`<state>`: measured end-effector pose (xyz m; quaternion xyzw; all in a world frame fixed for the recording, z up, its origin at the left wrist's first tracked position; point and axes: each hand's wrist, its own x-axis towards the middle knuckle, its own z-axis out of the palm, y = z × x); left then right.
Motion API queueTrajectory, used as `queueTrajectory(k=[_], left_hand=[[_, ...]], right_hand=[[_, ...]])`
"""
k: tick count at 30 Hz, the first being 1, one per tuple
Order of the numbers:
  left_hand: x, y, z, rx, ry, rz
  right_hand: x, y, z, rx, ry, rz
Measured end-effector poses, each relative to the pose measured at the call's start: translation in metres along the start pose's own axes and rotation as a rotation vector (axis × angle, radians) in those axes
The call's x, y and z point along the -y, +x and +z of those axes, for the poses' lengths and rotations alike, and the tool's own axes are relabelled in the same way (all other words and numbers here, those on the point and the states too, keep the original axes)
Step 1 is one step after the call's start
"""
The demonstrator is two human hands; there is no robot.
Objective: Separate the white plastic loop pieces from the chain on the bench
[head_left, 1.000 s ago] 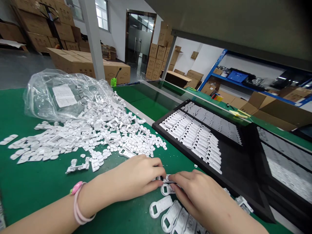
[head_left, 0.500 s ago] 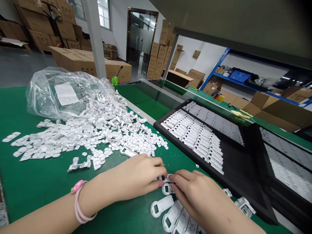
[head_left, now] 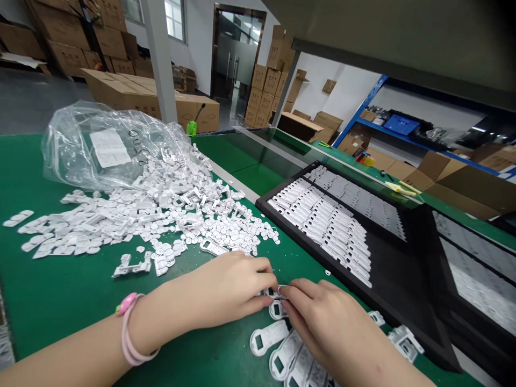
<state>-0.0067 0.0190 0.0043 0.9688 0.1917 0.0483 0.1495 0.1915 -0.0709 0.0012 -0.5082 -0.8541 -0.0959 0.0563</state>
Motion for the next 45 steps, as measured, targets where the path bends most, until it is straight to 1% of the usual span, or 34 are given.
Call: queueTrajectory(k=[5,12,23,29,34,36,45], left_hand=[[0.0003,0.0004,-0.0005,0.005,-0.002,-0.004],[0.0006,0.0003,0.0006,0.007,-0.014,0.003],[0.0006,-0.0007,0.0017,-0.030,-0.015,0.013],[-0.0009,-0.0002,0.0015,0.008,-0.004,-0.001],[-0.0002,-0.0004,0.0025,-0.045,0.002,0.021],[0.0004,-0.0007,0.0028,-0.048,0.001,0.027],[-0.0009,-0.0006,0.0011,0.009,-0.005,-0.004]], right_hand=[[-0.0020,-0.0002,-0.0015,0.043,0.040,0.022],[0.0000,0.0008,-0.0030,0.045,0.043,0.016],[-0.0012,0.0002,-0.0007,0.058,0.028,0.027],[-0.0004,-0.0003,-0.0019,0.090,0.050,0.038],[-0.0001,0.0004,-0.0009,0.085,0.052,0.043],[-0.0004,0.0010,-0.0011,0.089,0.057,0.045],[-0.0018,0.0015,-0.0027,0.070,0.068,0.036]])
